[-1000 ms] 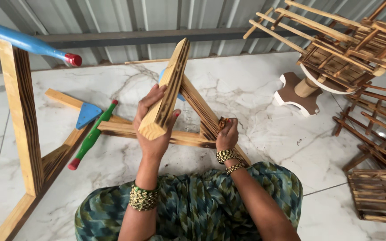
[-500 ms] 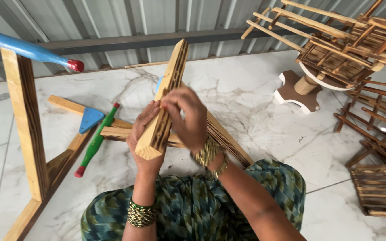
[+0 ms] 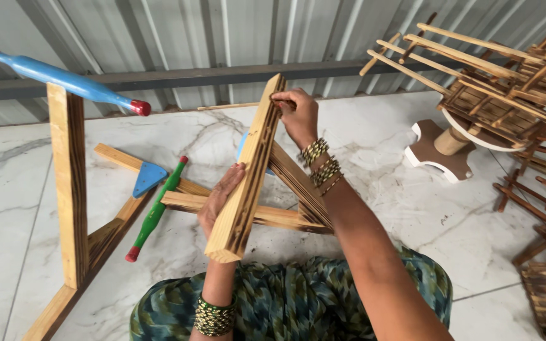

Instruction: The person sits on the floor assembling a wooden frame structure. They hold a green mallet in one hand and use it to tap wooden bars into a triangular frame, rub a small abrasive pad along the wood surfaces, fit a block into a joint, and press a long crossbar onto the assembled frame.

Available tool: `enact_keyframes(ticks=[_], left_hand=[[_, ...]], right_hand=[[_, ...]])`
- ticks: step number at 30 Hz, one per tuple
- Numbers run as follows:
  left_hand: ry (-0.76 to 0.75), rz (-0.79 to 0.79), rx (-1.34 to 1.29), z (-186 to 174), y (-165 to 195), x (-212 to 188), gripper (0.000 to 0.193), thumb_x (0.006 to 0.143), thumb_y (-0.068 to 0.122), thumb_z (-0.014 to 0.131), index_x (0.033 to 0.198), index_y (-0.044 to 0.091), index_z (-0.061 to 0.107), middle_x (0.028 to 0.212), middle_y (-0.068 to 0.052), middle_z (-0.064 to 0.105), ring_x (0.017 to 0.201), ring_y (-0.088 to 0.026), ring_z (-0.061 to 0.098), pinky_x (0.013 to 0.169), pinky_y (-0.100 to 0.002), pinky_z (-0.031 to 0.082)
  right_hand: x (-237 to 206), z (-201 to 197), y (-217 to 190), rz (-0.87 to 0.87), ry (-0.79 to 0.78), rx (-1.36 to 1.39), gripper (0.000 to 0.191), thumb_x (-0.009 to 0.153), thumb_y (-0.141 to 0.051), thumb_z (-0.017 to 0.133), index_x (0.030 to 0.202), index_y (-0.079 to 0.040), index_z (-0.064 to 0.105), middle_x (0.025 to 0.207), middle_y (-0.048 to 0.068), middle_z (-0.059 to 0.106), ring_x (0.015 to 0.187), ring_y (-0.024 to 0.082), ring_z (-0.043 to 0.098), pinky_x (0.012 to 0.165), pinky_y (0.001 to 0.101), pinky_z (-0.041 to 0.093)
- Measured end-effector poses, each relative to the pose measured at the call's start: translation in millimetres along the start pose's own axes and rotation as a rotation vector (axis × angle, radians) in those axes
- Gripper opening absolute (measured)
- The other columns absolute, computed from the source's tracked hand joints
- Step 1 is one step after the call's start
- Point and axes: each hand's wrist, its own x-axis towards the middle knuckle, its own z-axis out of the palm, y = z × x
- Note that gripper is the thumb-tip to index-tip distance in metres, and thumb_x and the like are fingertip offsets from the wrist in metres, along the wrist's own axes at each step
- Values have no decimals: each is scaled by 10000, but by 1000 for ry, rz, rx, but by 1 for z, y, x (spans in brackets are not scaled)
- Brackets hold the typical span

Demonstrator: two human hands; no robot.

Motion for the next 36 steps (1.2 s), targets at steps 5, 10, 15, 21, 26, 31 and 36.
enact_keyframes(ticks=[5, 10, 15, 21, 26, 31, 36], left_hand=[[-4, -11, -41, 7, -4, 9, 366, 925, 10, 634, 1286, -3, 693, 1361, -145, 694, 1369, -255, 610, 1202, -378, 434], [-17, -55, -143, 14, -7, 16, 380, 919, 28, 645, 1295, -8, 687, 1379, -154, 681, 1362, -261, 603, 1198, -377, 428], [-25, -44, 39, 6, -2, 9, 402, 917, 35, 650, 1317, 38, 692, 1384, -119, 685, 1363, -232, 605, 1164, -347, 449], [-51, -8, 241, -1, -1, 1, 516, 932, 2, 624, 1436, 109, 617, 1441, -83, 660, 1363, -210, 623, 1150, -327, 476], [-17, -166, -19, 11, -9, -2, 643, 955, -25, 585, 1560, 69, 388, 1584, -95, 471, 1413, -217, 517, 1129, -327, 449], [41, -305, -546, 14, -15, -10, 639, 1004, -46, 498, 1598, 69, 291, 1631, -84, 400, 1493, -196, 417, 1166, -333, 371], [-4, -291, -159, 10, -15, -10, 585, 1025, -12, 490, 1592, 65, 373, 1589, -126, 504, 1444, -197, 509, 1185, -305, 414]], right_hand=[[-55, -12, -55, 55, -42, 95, 139, 1008, -27, 631, 1053, -43, 761, 1102, 83, 747, 976, 152, 748, 857, 279, 620], [-172, -39, -153, -150, -158, 260, 187, 981, 13, 616, 1053, -104, 743, 1057, 57, 715, 904, 105, 691, 698, 218, 628], [-114, -24, -114, -222, -93, 49, 88, 1011, -12, 632, 1009, -52, 710, 1087, 71, 723, 1036, 176, 721, 907, 321, 604], [5, -1, -36, -81, -90, -85, 184, 893, 57, 626, 940, -50, 769, 1025, 93, 752, 921, 214, 717, 844, 341, 592], [-34, -28, -111, -238, -438, -146, 226, 875, 119, 583, 869, -74, 700, 958, 51, 751, 945, 221, 678, 892, 391, 526], [-65, -45, -173, -238, -841, -30, 186, 796, 56, 683, 898, -97, 713, 851, 52, 689, 881, 231, 651, 839, 404, 509], [34, 0, -80, -20, -795, -356, 129, 772, -13, 722, 822, -125, 758, 829, 45, 730, 829, 206, 730, 814, 344, 566]])
